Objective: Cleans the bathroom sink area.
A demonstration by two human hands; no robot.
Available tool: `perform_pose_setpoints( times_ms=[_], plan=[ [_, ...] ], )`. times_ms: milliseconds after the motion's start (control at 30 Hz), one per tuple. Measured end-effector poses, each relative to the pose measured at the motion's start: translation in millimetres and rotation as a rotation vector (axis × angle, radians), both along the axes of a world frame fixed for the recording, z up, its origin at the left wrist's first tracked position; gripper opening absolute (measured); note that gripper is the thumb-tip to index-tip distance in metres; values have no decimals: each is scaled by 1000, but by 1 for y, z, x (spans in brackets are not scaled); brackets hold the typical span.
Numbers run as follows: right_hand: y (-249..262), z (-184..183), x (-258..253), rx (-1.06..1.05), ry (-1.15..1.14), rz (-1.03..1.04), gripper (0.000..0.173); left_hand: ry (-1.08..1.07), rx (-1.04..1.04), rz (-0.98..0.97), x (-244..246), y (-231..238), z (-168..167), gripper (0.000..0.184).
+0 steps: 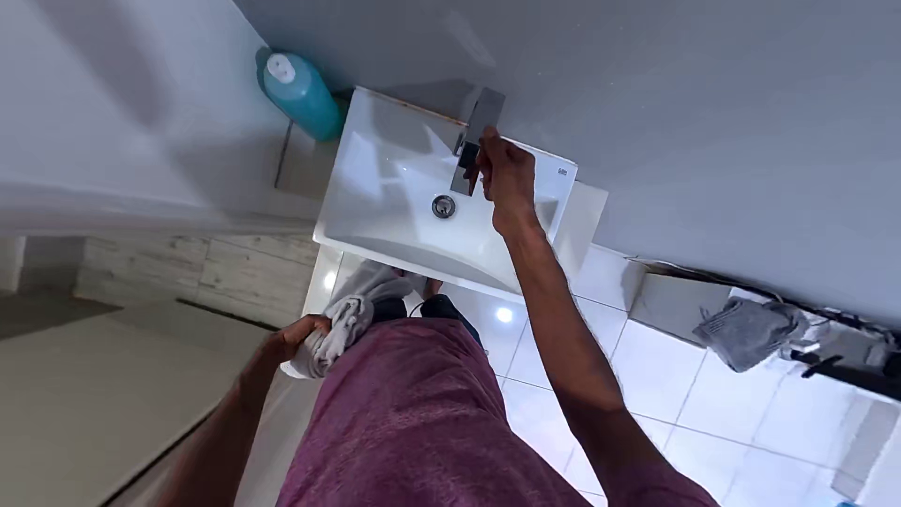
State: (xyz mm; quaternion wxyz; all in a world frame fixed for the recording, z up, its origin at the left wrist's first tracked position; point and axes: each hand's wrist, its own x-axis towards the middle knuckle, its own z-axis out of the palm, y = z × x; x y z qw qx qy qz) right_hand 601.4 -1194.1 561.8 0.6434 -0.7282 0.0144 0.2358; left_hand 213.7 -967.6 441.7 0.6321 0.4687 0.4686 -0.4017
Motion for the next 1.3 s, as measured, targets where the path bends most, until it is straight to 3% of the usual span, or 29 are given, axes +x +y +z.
perform_pose_setpoints(
  times_ms=[67, 133, 200, 267, 400, 533, 633, 700, 767, 800, 867, 900, 933, 1067, 1167, 1233, 1300],
  plan=[
    [-9, -17, 4, 18, -20, -52, 55, 36, 40, 100, -15, -20, -4, 9],
    [-22, -53, 6, -39, 41, -102, 53, 48, 67, 188, -20, -38, -5, 9],
    [-27, -88, 8, -20, 357, -2, 42, 63, 79, 252, -26, -55, -1, 9],
    [-16, -122, 5, 190, 672, 107, 31, 90, 99, 317, -32, -70, 6, 10],
    [32, -158, 7, 686, 961, 191, 40, 129, 108, 488, -46, -99, 12, 7],
    [50, -147, 7, 504, 565, 429, 19, 116, 116, 668, -64, -127, 11, 10],
    [21, -143, 14, 389, 489, 757, 31, 105, 104, 800, -76, -146, 0, 11],
    [-12, -157, 13, 353, 602, 639, 44, 110, 89, 864, -80, -154, -7, 14],
    [-44, -164, -1, 103, 534, 487, 36, 128, 67, 880, -82, -158, -12, 13],
    [-57, -172, -13, -47, 399, 514, 33, 138, 55, 872, -83, -160, -13, 12],
    [-70, -198, -27, -394, -50, 836, 22, 155, 37, 865, -87, -163, -13, 12],
    [-66, -212, -33, -500, -299, 1024, 11, 167, 35, 869, -90, -165, -12, 13],
    [-61, -227, -39, -512, -465, 1164, 12, 182, 40, 873, -92, -166, -11, 14],
    [-10, -271, -46, -443, -877, 1331, 28, 257, 61, 889, -101, -176, -7, 17],
    [55, -294, -40, -403, -1207, 1193, 39, 301, 69, 885, -107, -182, -5, 18],
    [94, -291, -27, -473, -1247, 1018, 64, 320, 75, 871, -102, -180, -4, 17],
    [104, -284, -8, -597, -1185, 967, 89, 328, 75, 868, -97, -179, -7, 18]
  ],
)
